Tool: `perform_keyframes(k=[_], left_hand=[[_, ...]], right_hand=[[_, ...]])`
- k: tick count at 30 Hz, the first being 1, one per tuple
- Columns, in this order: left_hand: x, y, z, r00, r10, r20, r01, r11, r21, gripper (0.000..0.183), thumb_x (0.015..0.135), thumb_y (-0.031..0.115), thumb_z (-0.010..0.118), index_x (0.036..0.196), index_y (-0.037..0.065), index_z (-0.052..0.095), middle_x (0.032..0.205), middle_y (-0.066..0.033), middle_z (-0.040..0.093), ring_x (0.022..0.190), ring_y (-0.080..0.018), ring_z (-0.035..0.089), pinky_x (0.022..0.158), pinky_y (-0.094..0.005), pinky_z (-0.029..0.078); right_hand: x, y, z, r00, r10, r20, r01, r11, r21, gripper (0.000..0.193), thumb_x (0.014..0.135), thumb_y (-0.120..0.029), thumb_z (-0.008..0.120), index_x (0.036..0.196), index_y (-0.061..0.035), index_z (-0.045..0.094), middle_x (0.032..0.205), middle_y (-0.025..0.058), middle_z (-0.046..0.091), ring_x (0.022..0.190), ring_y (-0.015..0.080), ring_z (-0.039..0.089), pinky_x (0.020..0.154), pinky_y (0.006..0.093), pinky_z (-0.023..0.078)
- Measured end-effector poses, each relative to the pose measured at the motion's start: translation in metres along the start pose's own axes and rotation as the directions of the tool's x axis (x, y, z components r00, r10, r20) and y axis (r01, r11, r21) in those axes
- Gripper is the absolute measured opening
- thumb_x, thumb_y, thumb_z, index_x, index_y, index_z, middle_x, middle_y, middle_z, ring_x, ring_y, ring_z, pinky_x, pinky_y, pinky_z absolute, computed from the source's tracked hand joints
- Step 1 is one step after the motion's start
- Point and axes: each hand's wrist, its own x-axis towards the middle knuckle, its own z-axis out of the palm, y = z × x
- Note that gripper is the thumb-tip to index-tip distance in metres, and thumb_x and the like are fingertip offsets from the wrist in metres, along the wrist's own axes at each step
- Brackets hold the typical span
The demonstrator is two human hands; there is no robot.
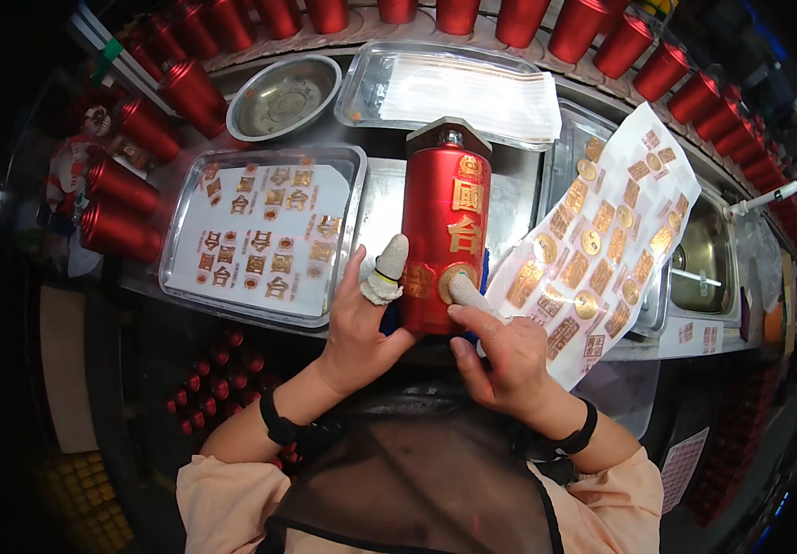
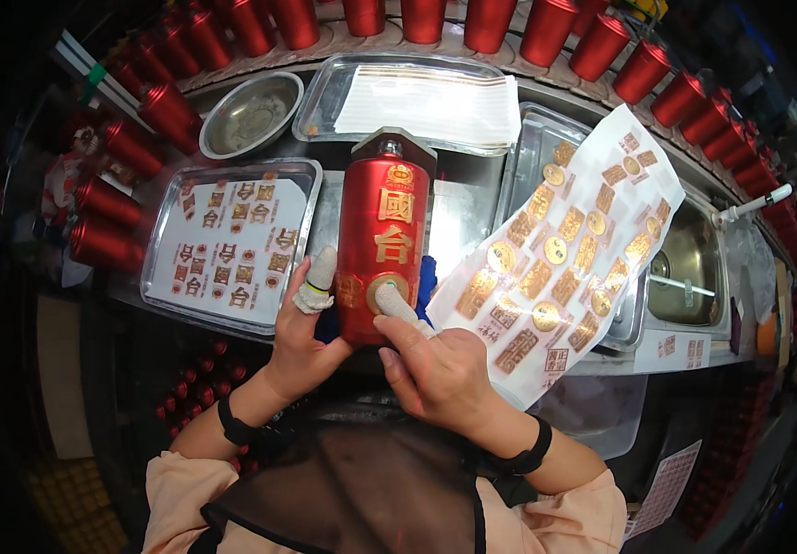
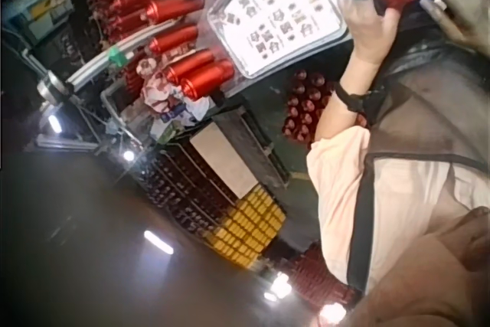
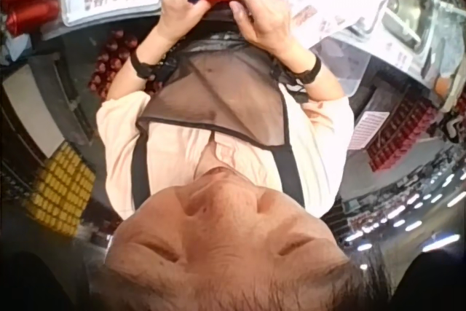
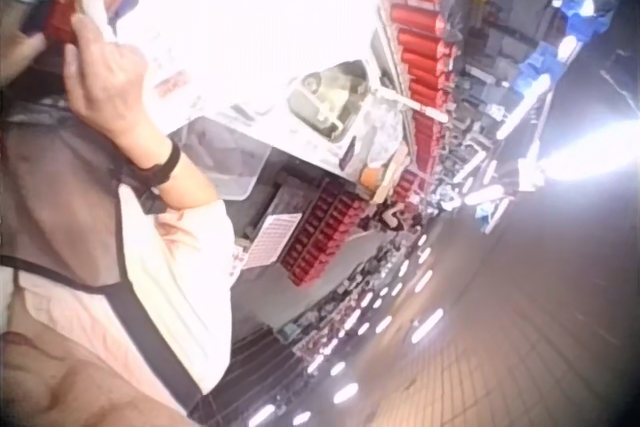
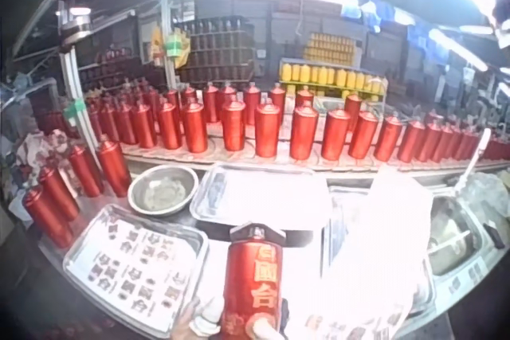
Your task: Manually applying decorative labels and seals to red metal canisters on a factory production line.
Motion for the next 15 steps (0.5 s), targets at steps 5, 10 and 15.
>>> perform_keyframes(k=[5,10,15], left_hand=[[-0.0029,-0.0025,0.0025,0.999,-0.031,0.018,0.031,1.000,0.000,0.084,0.068,0.015,0.082,0.142,-0.001,0.047,0.141,-0.0214,0.052,0.129,-0.0512,0.044,0.115,-0.0530,0.031],[-0.0002,0.0025,0.0001,0.997,-0.027,0.071,0.025,0.999,0.030,0.089,0.073,0.014,0.084,0.149,-0.002,0.038,0.148,-0.0222,0.047,0.139,-0.0388,0.042,0.114,-0.0441,0.035],[-0.0035,0.0028,0.0021,0.992,-0.104,0.067,0.106,0.994,-0.026,0.090,0.069,0.018,0.084,0.146,-0.002,0.042,0.143,-0.0231,0.049,0.131,-0.0491,0.043,0.116,-0.0529,0.028]], right_hand=[[-0.0013,0.0014,-0.0013,0.999,-0.025,0.029,0.025,0.999,-0.026,0.043,0.077,-0.006,0.072,0.119,-0.0020,0.064,0.061,0.0028,0.057,0.047,0.0190,0.055,0.048,0.0339,0.040],[-0.0029,0.0018,-0.0022,0.999,-0.047,0.016,0.048,0.998,-0.049,0.044,0.076,-0.008,0.074,0.118,-0.0035,0.065,0.061,0.0004,0.055,0.047,0.0172,0.055,0.046,0.0327,0.040],[-0.0062,0.0005,-0.0037,0.998,-0.064,0.022,0.066,0.996,-0.061,0.043,0.075,-0.010,0.074,0.117,-0.0055,0.067,0.060,-0.0009,0.054,0.046,0.0162,0.055,0.046,0.0321,0.042]])
